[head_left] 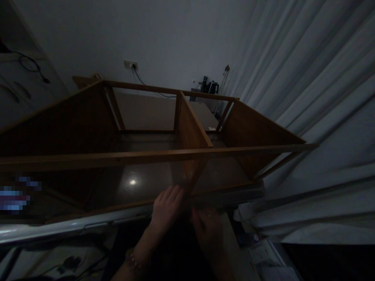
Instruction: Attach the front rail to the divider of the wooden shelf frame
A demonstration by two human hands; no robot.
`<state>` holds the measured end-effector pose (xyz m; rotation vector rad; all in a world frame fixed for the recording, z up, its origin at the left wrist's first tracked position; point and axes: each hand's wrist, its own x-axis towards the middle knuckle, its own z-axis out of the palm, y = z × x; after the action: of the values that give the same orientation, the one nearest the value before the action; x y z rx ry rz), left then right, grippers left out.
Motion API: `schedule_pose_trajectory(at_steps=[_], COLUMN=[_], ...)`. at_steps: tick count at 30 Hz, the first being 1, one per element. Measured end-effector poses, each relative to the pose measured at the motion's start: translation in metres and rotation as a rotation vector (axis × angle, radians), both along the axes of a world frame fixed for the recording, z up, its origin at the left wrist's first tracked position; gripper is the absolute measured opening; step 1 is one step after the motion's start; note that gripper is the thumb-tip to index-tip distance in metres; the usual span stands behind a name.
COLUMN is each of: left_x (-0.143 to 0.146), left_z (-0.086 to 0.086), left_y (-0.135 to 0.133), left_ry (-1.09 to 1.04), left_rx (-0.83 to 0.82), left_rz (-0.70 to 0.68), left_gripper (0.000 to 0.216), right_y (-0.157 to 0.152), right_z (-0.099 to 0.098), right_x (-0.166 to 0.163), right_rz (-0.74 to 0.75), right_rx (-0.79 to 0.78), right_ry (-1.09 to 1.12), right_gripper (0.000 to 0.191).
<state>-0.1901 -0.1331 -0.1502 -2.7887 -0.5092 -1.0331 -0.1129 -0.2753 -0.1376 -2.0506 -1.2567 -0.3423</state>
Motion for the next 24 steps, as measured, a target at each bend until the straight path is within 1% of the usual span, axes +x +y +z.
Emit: schedule_pose_trajectory(at_steps=[5, 8, 11, 14, 17, 19, 22, 24], left_x=[0.001, 0.0, 0.0, 0.0, 0.001, 0.001, 0.002, 0.002], left_z=[0.004, 0.007, 0.009, 0.01, 0.008, 0.006, 0.002, -0.001], left_y=[-0.002, -0.003, -0.004, -0.004, -0.004, -0.003, -0.001, -0.001], left_ry=[0.001, 0.038, 0.053, 0.051, 0.057, 0.044, -0.004, -0.022], left_rx=[-0.003, -0.027, -0.046, -0.052, -0.066, -0.045, 0.018, 0.036], left_rz=[0.005, 0.015, 0.015, 0.011, 0.018, 0.017, 0.017, 0.023], left_gripper=[0.018, 0.018, 0.019, 0.018, 0.016, 0.015, 0.016, 0.016], right_y=[0.003, 0.006, 0.01, 0.012, 0.013, 0.013, 0.013, 0.012], right_z=[-0.009, -0.012, -0.014, -0.017, -0.019, -0.021, -0.022, -0.021], right_x=[-0.014, -0.02, -0.025, -0.029, -0.032, -0.032, -0.029, -0.026], right_rz=[-0.012, 0.02, 0.031, 0.016, 0.044, 0.038, -0.036, -0.056], right_rx=[0.045, 0.09, 0.188, 0.279, 0.342, 0.367, 0.387, 0.363], right_ry=[0.353, 0.685, 0.986, 1.137, 1.178, 1.12, 0.892, 0.691], right_gripper=[0.043, 0.049, 0.052, 0.046, 0.04, 0.038, 0.031, 0.02])
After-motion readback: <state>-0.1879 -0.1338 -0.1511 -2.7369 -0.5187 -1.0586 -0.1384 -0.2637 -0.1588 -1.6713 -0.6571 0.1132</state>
